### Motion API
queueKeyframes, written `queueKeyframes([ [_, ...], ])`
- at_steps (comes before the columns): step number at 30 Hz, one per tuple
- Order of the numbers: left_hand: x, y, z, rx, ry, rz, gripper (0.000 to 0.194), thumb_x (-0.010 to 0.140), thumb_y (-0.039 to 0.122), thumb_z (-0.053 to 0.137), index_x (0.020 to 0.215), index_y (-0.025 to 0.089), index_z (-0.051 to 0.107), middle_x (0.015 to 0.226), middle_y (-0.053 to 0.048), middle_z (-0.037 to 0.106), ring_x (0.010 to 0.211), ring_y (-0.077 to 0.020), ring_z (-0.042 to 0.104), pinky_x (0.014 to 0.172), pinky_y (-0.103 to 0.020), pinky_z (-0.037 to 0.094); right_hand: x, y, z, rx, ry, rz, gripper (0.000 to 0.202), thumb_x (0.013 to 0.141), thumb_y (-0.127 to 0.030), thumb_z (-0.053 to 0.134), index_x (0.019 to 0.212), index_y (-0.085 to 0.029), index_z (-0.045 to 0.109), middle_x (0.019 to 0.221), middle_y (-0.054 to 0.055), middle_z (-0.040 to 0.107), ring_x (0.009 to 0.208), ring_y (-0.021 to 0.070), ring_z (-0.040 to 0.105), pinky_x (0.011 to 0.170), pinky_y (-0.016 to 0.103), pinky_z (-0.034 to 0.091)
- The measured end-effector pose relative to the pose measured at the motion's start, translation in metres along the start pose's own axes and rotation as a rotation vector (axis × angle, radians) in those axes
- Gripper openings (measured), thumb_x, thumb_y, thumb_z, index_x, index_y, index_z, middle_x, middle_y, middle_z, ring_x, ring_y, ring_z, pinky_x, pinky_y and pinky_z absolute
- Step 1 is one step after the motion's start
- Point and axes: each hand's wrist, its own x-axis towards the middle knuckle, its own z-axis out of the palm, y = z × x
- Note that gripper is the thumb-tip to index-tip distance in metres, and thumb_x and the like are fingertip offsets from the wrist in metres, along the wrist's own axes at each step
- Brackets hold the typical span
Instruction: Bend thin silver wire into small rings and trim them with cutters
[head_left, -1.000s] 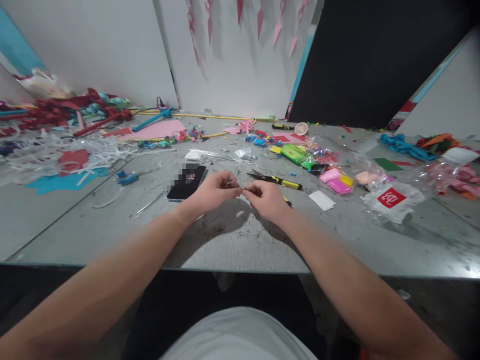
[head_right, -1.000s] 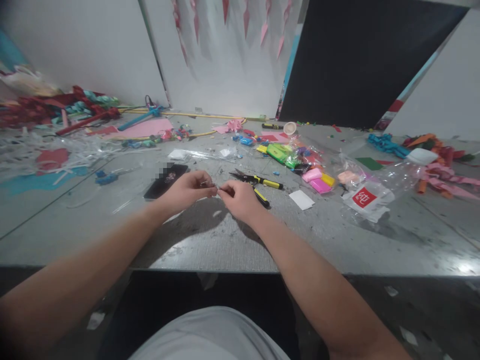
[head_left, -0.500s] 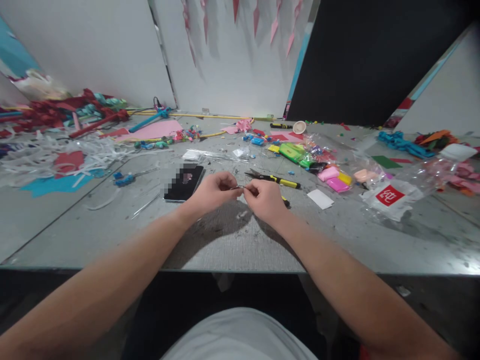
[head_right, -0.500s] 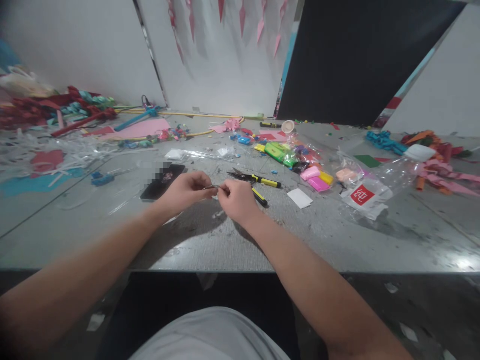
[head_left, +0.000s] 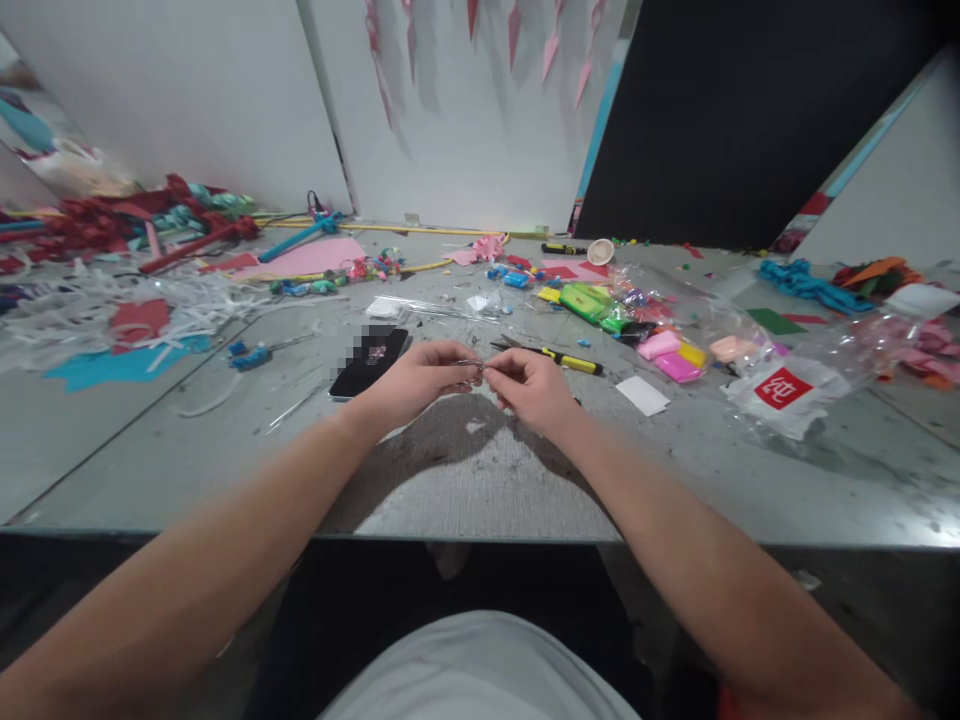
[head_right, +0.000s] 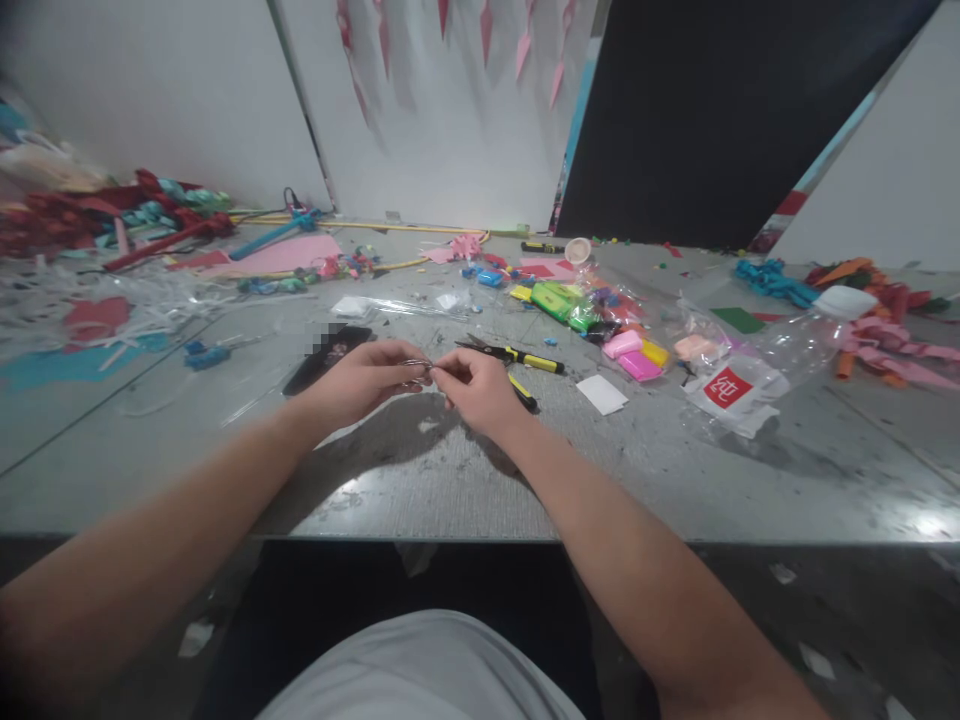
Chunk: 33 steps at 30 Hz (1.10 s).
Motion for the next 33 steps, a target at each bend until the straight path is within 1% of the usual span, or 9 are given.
queueKeyframes([
  [4, 0.000, -0.001, -0.001, -0.023, -0.024, -0.001, 0.023, 0.069, 0.029, 0.087, 0.082, 0.015, 0.074, 0.077, -0.001, 0.072, 0.074, -0.0108, 0.067, 0.077, -0.026, 0.051, 0.000, -0.002, 0.000, 0.049, -0.024, 0.038, 0.020, 0.083, -0.039, 0.068, 0.084, -0.020, 0.063, 0.065, -0.004, 0.060, 0.048, 0.0097, 0.054, 0.049, 0.025, 0.042],
  [9, -0.001, -0.002, -0.001, 0.020, -0.036, 0.044, 0.020, 0.072, 0.027, 0.084, 0.082, 0.015, 0.073, 0.073, -0.001, 0.070, 0.072, -0.0107, 0.065, 0.073, -0.025, 0.049, -0.002, -0.005, 0.002, 0.076, -0.048, 0.047, 0.021, 0.084, -0.040, 0.068, 0.086, -0.020, 0.062, 0.068, -0.004, 0.061, 0.048, 0.0096, 0.053, 0.049, 0.025, 0.042],
  [14, -0.002, 0.001, 0.002, 0.146, -0.009, 0.085, 0.018, 0.075, 0.027, 0.081, 0.075, 0.013, 0.070, 0.067, -0.001, 0.068, 0.067, -0.0105, 0.061, 0.068, -0.025, 0.046, -0.006, -0.003, 0.003, -0.166, 0.062, -0.145, 0.012, 0.087, -0.034, 0.064, 0.087, -0.021, 0.064, 0.075, 0.000, 0.067, 0.061, 0.0127, 0.059, 0.058, 0.027, 0.047],
  [15, -0.003, 0.001, 0.003, 0.171, -0.004, 0.089, 0.018, 0.075, 0.027, 0.081, 0.073, 0.013, 0.069, 0.066, -0.001, 0.067, 0.066, -0.0107, 0.061, 0.067, -0.025, 0.046, -0.006, -0.002, 0.003, -0.181, 0.074, -0.158, 0.011, 0.087, -0.033, 0.065, 0.087, -0.021, 0.064, 0.076, 0.000, 0.067, 0.062, 0.0130, 0.060, 0.059, 0.027, 0.048],
  [18, -0.003, 0.002, 0.004, 0.264, 0.003, 0.124, 0.020, 0.077, 0.031, 0.079, 0.074, 0.014, 0.070, 0.068, -0.003, 0.069, 0.067, -0.0129, 0.063, 0.067, -0.027, 0.048, -0.006, -0.004, 0.003, -0.086, 0.078, -0.059, 0.015, 0.082, -0.034, 0.068, 0.086, -0.021, 0.063, 0.071, 0.000, 0.067, 0.056, 0.0138, 0.062, 0.053, 0.027, 0.048],
  [21, -0.002, 0.001, 0.005, 0.386, 0.008, 0.187, 0.022, 0.082, 0.035, 0.074, 0.081, 0.013, 0.072, 0.077, -0.005, 0.071, 0.075, -0.0160, 0.065, 0.073, -0.030, 0.050, -0.004, -0.008, 0.006, 0.030, 0.107, 0.102, 0.019, 0.077, -0.038, 0.068, 0.082, -0.021, 0.062, 0.064, -0.001, 0.063, 0.051, 0.0149, 0.061, 0.043, 0.025, 0.042],
  [23, -0.002, 0.001, 0.006, 0.463, 0.020, 0.227, 0.020, 0.082, 0.034, 0.073, 0.082, 0.013, 0.073, 0.079, -0.006, 0.070, 0.078, -0.0167, 0.064, 0.073, -0.030, 0.049, -0.002, -0.009, 0.008, 0.064, 0.127, 0.166, 0.019, 0.074, -0.038, 0.066, 0.080, -0.021, 0.061, 0.062, -0.001, 0.063, 0.049, 0.0146, 0.059, 0.040, 0.025, 0.039],
  [26, -0.002, 0.001, 0.006, 0.551, 0.036, 0.269, 0.016, 0.081, 0.030, 0.073, 0.081, 0.014, 0.073, 0.080, -0.005, 0.068, 0.078, -0.0158, 0.061, 0.070, -0.028, 0.045, -0.001, -0.007, 0.009, 0.042, 0.123, 0.176, 0.015, 0.072, -0.035, 0.063, 0.079, -0.022, 0.059, 0.061, -0.002, 0.061, 0.049, 0.0133, 0.056, 0.043, 0.024, 0.039],
  [33, -0.003, 0.001, 0.006, 0.719, -0.029, 0.286, 0.018, 0.084, 0.030, 0.064, 0.086, 0.014, 0.073, 0.080, -0.005, 0.071, 0.074, -0.0154, 0.062, 0.068, -0.027, 0.046, 0.001, 0.002, 0.006, -0.105, 0.072, 0.125, 0.008, 0.070, -0.029, 0.057, 0.074, -0.022, 0.054, 0.062, -0.004, 0.057, 0.057, 0.0127, 0.051, 0.053, 0.025, 0.038],
])
